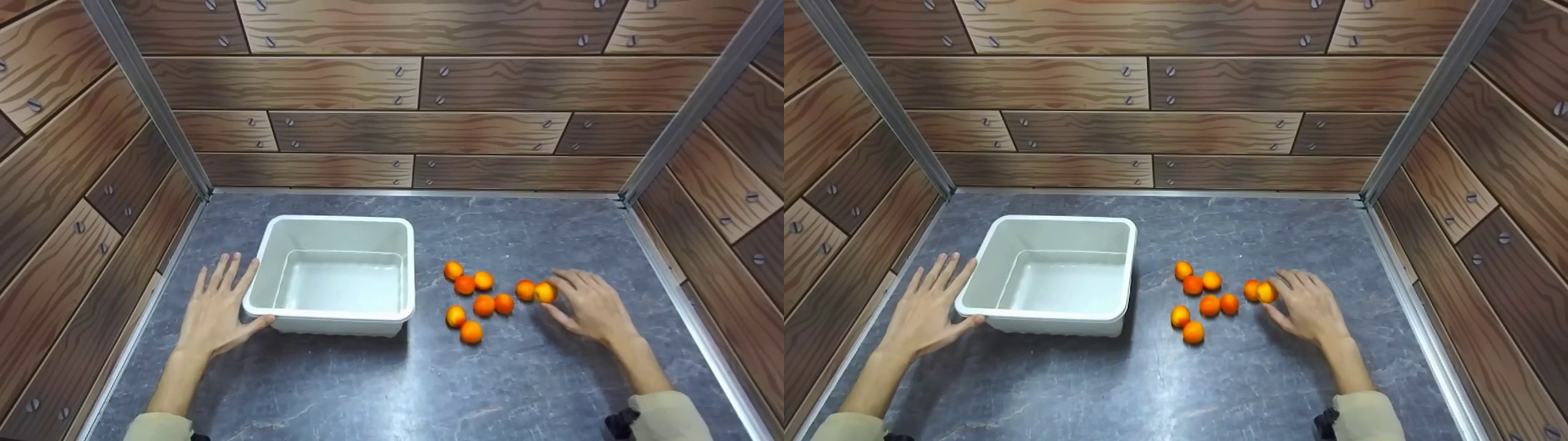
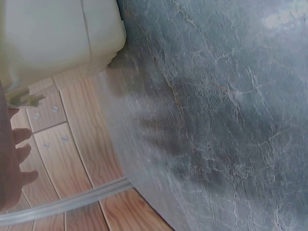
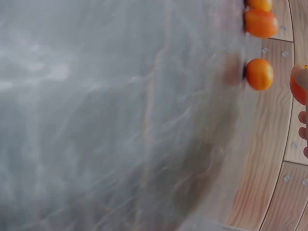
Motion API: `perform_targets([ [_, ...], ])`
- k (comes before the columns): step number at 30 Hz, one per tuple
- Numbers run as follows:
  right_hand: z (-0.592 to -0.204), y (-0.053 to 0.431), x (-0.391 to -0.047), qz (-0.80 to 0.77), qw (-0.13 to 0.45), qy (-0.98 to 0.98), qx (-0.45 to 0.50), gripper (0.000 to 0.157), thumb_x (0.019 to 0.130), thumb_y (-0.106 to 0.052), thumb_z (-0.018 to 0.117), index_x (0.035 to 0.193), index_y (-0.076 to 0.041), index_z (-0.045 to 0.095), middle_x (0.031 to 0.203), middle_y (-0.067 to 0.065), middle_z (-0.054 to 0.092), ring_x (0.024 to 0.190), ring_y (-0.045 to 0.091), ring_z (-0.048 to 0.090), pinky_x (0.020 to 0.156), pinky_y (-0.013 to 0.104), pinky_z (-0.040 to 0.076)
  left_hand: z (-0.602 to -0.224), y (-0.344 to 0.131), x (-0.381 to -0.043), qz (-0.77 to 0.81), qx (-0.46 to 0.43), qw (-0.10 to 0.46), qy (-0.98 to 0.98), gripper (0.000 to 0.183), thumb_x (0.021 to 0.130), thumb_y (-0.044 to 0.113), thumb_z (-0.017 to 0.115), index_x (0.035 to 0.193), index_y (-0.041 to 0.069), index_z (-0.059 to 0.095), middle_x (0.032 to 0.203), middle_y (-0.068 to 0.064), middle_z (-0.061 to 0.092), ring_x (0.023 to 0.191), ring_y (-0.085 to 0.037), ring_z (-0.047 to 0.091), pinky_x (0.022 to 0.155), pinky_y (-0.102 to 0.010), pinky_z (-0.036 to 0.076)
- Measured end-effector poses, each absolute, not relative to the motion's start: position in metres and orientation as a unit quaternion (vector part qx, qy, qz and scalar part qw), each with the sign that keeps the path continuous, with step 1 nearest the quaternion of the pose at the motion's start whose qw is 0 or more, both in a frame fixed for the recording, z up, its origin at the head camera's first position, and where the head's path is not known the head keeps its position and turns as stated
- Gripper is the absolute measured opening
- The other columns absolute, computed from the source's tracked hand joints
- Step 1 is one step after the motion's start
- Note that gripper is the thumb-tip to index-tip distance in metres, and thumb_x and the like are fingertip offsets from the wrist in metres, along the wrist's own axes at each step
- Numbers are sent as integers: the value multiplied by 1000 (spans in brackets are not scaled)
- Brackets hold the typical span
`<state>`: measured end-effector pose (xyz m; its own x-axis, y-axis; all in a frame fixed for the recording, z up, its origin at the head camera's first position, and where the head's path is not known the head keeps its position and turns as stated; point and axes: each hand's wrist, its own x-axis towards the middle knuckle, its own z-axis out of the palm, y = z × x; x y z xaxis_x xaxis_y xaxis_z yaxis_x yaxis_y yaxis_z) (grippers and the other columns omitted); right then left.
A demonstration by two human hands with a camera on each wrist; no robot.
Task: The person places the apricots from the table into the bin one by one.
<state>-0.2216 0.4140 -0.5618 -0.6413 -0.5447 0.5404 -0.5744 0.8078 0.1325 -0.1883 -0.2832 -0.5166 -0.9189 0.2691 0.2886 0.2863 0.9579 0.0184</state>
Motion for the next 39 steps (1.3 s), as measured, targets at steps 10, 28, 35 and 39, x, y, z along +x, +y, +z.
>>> perform_targets([
  [10, -546, 386, -232, 32, 331, -879, 342, 59, 98, -56, 58, 119, -4, 74, 120, 20, 75, 105, 42, 71, 90, 58, 59, -517, -283, -189, -27, -139, 137, -980, 112, 82, 85, 57, 166, 15, 33, 170, -23, 34, 161, -44, 28, 131, -67, 20],
  [28, -519, 330, -243, 42, 370, -840, 394, 53, 102, -55, 56, 118, -9, 76, 122, 15, 77, 108, 35, 73, 92, 51, 60, -517, -282, -188, -31, -132, 127, -983, 112, 82, 84, 58, 167, 17, 32, 171, -23, 33, 162, -44, 27, 131, -67, 20],
  [35, -511, 307, -246, 56, 374, -831, 409, 51, 102, -55, 58, 119, -9, 75, 125, 15, 76, 110, 34, 72, 93, 50, 61, -518, -282, -189, -27, -134, 133, -982, 111, 82, 85, 57, 167, 16, 32, 171, -23, 33, 161, -45, 28, 131, -67, 20],
  [39, -508, 294, -247, 60, 370, -833, 408, 53, 103, -57, 57, 120, -10, 75, 125, 13, 76, 110, 33, 72, 93, 50, 61, -517, -281, -189, -29, -135, 137, -981, 111, 83, 84, 57, 167, 16, 33, 171, -24, 34, 161, -45, 29, 131, -67, 20],
])
